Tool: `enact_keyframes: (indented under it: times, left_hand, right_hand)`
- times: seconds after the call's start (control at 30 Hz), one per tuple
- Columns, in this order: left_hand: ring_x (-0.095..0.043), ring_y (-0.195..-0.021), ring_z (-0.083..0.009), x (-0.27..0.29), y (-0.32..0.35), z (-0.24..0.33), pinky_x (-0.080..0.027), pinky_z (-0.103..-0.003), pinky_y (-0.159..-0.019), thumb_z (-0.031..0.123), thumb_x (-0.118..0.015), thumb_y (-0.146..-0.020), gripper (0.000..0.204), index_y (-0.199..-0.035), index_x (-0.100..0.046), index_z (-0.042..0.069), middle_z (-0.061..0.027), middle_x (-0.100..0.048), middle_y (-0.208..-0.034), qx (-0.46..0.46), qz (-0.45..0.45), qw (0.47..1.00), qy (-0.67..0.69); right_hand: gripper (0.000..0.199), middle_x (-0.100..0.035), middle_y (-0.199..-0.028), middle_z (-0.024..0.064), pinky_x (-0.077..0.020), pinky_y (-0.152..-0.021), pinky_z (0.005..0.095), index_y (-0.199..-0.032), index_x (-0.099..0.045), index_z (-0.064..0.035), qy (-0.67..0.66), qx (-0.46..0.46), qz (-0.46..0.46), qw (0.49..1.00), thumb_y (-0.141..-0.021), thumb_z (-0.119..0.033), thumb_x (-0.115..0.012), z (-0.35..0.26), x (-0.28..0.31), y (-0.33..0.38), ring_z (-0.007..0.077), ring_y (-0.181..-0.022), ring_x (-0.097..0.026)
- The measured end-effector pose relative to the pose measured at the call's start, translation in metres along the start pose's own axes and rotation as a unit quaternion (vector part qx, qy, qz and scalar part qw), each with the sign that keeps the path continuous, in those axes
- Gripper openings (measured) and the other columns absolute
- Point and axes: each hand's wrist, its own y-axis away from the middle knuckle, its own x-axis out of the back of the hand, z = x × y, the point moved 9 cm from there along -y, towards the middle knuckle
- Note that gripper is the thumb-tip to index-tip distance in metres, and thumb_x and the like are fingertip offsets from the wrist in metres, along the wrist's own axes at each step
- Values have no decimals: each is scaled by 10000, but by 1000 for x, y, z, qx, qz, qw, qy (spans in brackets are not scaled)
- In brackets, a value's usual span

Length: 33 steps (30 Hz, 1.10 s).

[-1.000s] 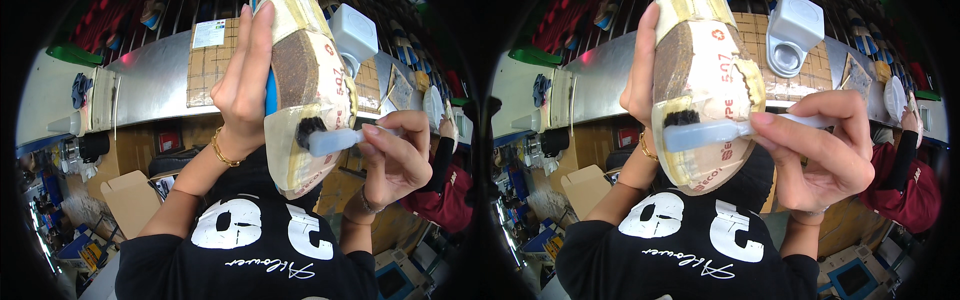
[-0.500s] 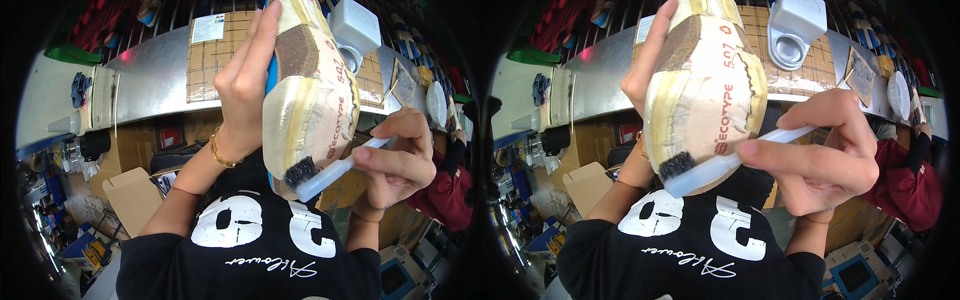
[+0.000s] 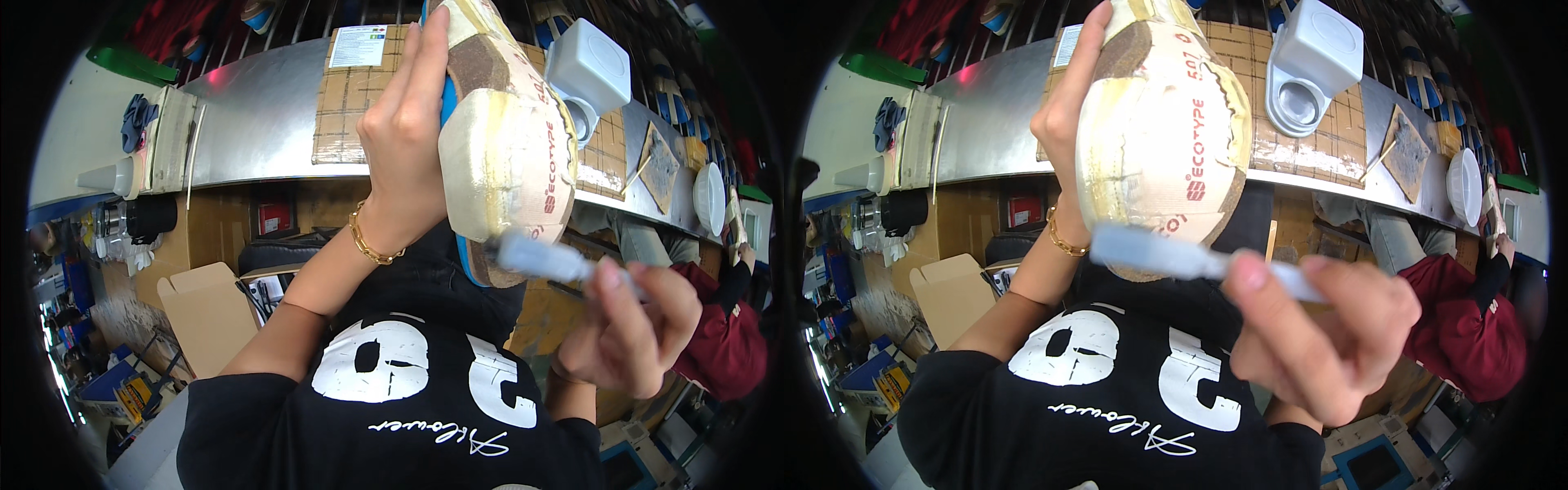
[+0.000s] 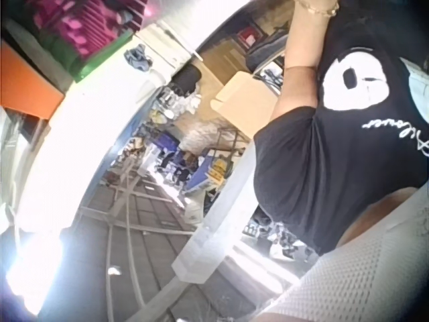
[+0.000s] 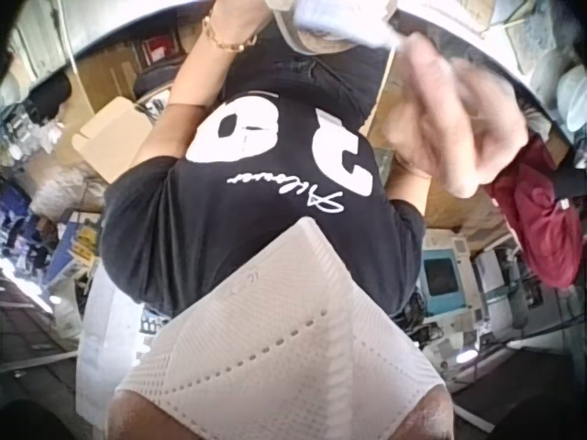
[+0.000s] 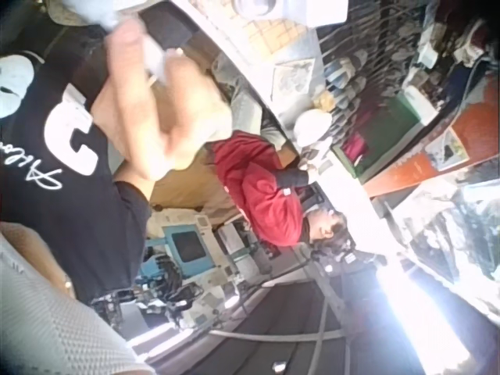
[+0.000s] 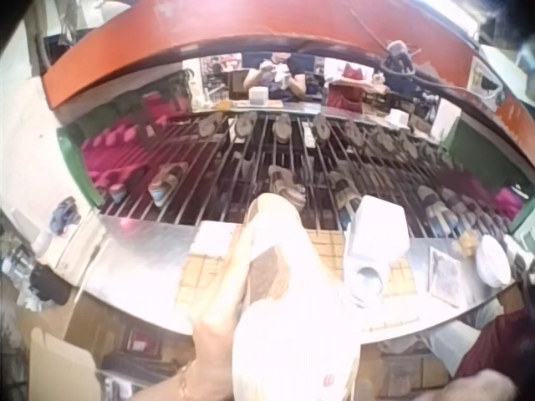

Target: The person holds a sandal in the left hand and uses a small brush in the right hand to apply white paint to the sole and edges. The person repeatedly dips the brush into a small container of paint and continues applying it to different areas of the sandal.

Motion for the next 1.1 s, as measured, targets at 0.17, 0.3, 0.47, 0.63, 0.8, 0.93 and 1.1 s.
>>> enact_keyframes:
  times: [0.17,0.3,0.47,0.63,0.8,0.93,1.1]
  left_hand:
    - [-691,-1051,-394,-4,-3,-10,-573,-385,-819,132,-784,-759,743,-1411,-486,-63,-324,-623,-1239,34,-72,997,0]
    - [-716,-990,-351,-13,-2,-18,-572,-370,-804,87,-755,-767,704,-1410,-500,-43,-290,-648,-1217,47,-116,992,17]
    - [-751,-838,-256,-12,-1,-23,-582,-332,-731,46,-731,-778,656,-1404,-540,4,-244,-716,-1071,127,-153,978,70]
    - [-743,-748,-181,-18,3,-26,-587,-293,-692,48,-732,-791,634,-1401,-557,27,-205,-743,-1010,98,-144,974,147]
    - [-738,-740,-148,-27,14,-39,-587,-272,-657,82,-759,-789,638,-1399,-574,64,-165,-750,-1049,151,-160,952,213]
    - [-738,-738,-146,-35,16,-47,-586,-261,-636,117,-779,-783,643,-1395,-585,89,-146,-752,-1059,195,-189,938,215]
    - [-738,-731,-147,-41,16,-46,-589,-263,-645,169,-790,-783,641,-1389,-592,96,-137,-751,-1072,216,-205,920,254]
  right_hand:
    - [449,-587,-906,51,-336,-577,257,-925,-816,-174,-170,-82,25,982,-506,-19,-781,21,-10,-3,161,-695,-512]
    - [391,-596,-862,23,-392,-619,271,-859,-824,-186,-173,-45,-85,980,-506,-22,-792,14,-20,-5,147,-734,-549]
    - [375,-593,-810,5,-380,-677,282,-836,-830,-213,-179,-85,-53,979,-491,-73,-786,27,-27,-5,137,-709,-542]
    - [354,-594,-796,17,-387,-629,267,-819,-831,-204,-181,-171,-11,968,-493,-71,-790,39,-26,-6,134,-701,-534]
    - [359,-598,-802,21,-366,-597,238,-840,-832,-174,-261,-137,-45,955,-519,-17,-796,43,-28,-6,120,-689,-529]
    - [354,-610,-828,28,-365,-597,231,-858,-833,-156,-296,-117,-80,945,-541,-2,-805,47,-30,-3,113,-693,-532]
    - [320,-609,-811,26,-358,-585,215,-848,-832,-151,-288,-164,-68,941,-557,-20,-841,60,-31,-2,108,-685,-539]
